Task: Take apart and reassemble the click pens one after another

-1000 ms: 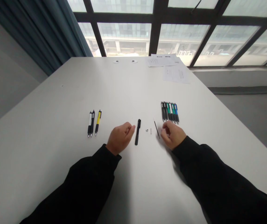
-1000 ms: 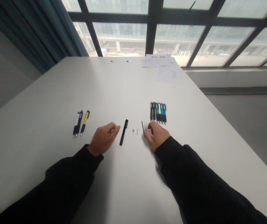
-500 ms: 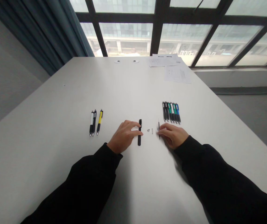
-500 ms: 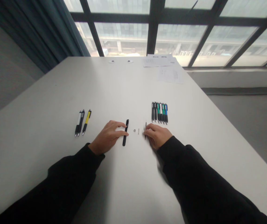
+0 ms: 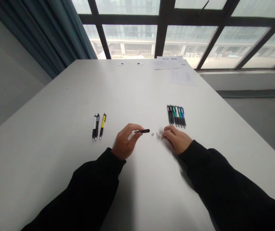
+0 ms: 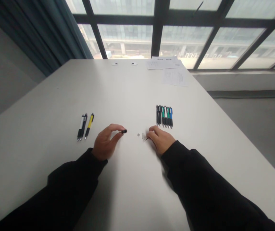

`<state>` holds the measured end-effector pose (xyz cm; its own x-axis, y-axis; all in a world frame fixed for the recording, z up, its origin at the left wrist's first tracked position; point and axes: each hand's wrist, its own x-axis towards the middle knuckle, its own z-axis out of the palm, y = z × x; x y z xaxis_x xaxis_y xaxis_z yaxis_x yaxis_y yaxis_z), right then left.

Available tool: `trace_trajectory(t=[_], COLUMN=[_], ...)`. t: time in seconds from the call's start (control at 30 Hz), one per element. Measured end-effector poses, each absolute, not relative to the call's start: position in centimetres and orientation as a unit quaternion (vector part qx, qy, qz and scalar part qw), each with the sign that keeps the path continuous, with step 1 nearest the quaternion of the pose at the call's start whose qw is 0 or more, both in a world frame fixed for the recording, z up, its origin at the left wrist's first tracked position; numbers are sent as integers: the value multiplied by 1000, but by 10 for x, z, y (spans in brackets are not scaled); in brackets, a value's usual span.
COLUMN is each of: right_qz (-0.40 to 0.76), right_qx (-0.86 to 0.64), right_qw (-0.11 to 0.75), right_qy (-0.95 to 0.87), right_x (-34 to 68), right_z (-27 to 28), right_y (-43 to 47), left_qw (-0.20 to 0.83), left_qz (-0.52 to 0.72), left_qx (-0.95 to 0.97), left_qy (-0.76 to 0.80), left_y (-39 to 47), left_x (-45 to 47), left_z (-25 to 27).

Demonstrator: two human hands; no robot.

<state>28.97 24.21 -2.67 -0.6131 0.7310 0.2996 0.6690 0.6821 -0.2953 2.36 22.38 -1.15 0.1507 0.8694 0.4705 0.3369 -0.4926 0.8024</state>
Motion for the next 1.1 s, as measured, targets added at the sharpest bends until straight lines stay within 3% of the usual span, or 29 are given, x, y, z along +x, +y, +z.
trace_trajectory(t=[0.1,0.2,0.3,0.43,0.57,1.1], right_qz=[124,162,321,593,706,733], right_qx=[-384,-435,-476,-438,-418,-358], right_qw=[314,446,546,549,515,508], right_qy=[-859,-765,-610,-394,-248,-277], right_x=[286,279,272,264,264,270], right_z=[-23,-20,-16,-12,-11,-18], right_y=[237,231,230,238,246,247], left_qw=[475,680,775,794,800,805], left_qz=[513,419,298,250,230,199], left_qx=[577,495,466,465,468,476], left_qy=[423,342,304,302,299,294], left_y=[221,221,221,220,221,221], left_x=[30,33,32,32,34,32], left_z=[-16,-19,-15,-9,-7,-10])
